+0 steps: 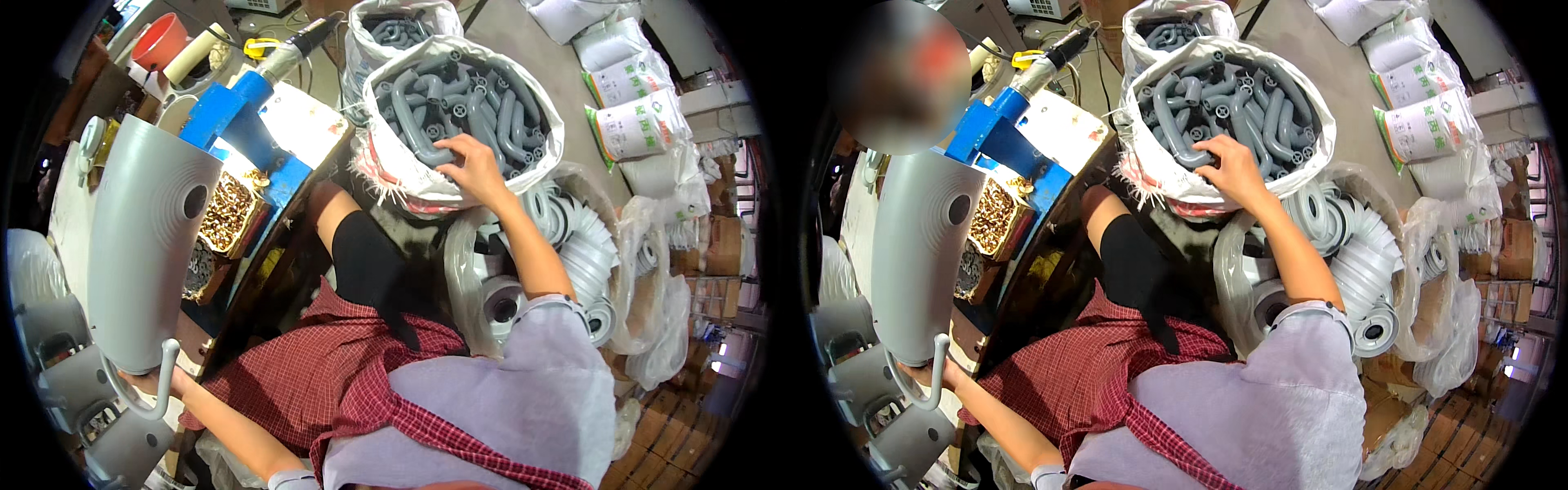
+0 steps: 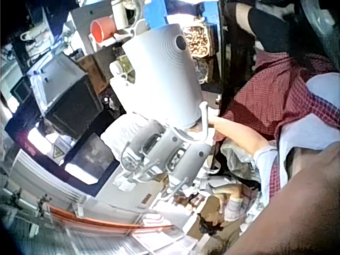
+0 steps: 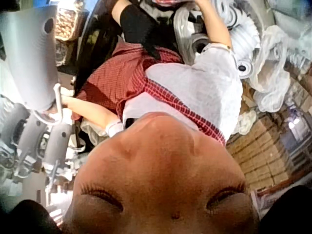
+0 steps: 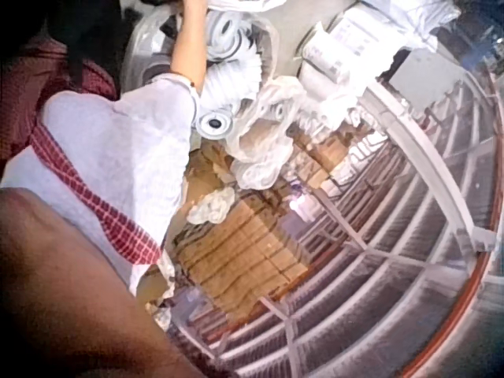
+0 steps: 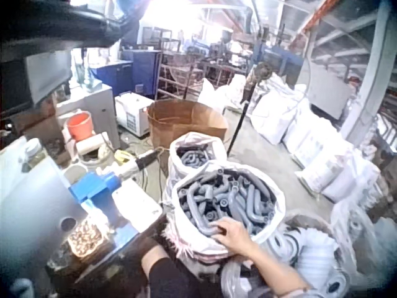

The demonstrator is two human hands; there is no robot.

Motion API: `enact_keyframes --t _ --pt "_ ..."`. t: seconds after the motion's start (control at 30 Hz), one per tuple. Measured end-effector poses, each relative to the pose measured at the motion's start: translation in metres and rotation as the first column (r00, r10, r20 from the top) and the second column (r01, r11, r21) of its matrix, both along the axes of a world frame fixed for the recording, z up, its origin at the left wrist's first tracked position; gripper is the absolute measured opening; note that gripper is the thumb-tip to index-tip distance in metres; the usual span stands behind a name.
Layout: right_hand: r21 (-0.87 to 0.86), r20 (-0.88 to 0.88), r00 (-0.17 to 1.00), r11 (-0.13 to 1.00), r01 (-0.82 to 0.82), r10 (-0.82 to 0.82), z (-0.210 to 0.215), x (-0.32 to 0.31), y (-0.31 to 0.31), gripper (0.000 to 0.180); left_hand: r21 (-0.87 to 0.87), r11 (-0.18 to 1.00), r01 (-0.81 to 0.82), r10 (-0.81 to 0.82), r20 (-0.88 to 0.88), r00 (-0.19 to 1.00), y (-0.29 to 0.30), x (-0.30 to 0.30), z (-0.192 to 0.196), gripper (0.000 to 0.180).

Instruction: The person assembles white electric kettles by hand. They pick up a kettle body, insert a small metal component into the base, and then attach a grey handle. The completed kettles are placed on a nearby table.

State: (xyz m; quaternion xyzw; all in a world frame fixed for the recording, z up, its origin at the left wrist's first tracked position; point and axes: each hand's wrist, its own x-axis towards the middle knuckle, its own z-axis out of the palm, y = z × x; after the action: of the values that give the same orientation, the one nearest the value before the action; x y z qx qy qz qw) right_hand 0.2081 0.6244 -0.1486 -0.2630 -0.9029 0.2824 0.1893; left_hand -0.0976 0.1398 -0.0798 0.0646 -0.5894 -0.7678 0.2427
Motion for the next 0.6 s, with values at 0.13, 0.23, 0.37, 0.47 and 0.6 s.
enact_keyframes --t 0.13,0.23,0.37,0.47,0.6 --pt "0.255 0.468 0.884 0.958 -0.132 -0.003 0.021 0.000 0.002 0.051 0.017 1.000 0.008 -0.008 -0.003 1.000 -0.017 -0.010 -0.007 0.043" --pt "0.172 0.219 0.976 0.984 -0.043 0.005 0.027 -0.034 0.000 0.060 0.051 0.998 0.023 -0.024 0.016 1.000 -0.017 -0.013 -0.008 0.044" --pt "0.171 0.202 0.938 0.953 0.248 -0.281 -0.016 -0.105 0.013 0.067 0.135 0.990 0.044 -0.046 0.009 0.999 -0.034 -0.027 -0.025 0.044" --pt "0.124 -0.075 0.982 0.975 0.183 -0.175 -0.018 -0.110 0.019 0.060 0.046 0.993 0.112 -0.110 -0.057 0.992 -0.048 -0.028 -0.039 0.043" --pt "-0.111 -0.379 0.924 0.989 -0.101 0.052 0.083 -0.106 -0.033 0.038 -0.033 0.997 0.063 -0.061 0.062 0.996 -0.051 -0.019 -0.034 0.039"
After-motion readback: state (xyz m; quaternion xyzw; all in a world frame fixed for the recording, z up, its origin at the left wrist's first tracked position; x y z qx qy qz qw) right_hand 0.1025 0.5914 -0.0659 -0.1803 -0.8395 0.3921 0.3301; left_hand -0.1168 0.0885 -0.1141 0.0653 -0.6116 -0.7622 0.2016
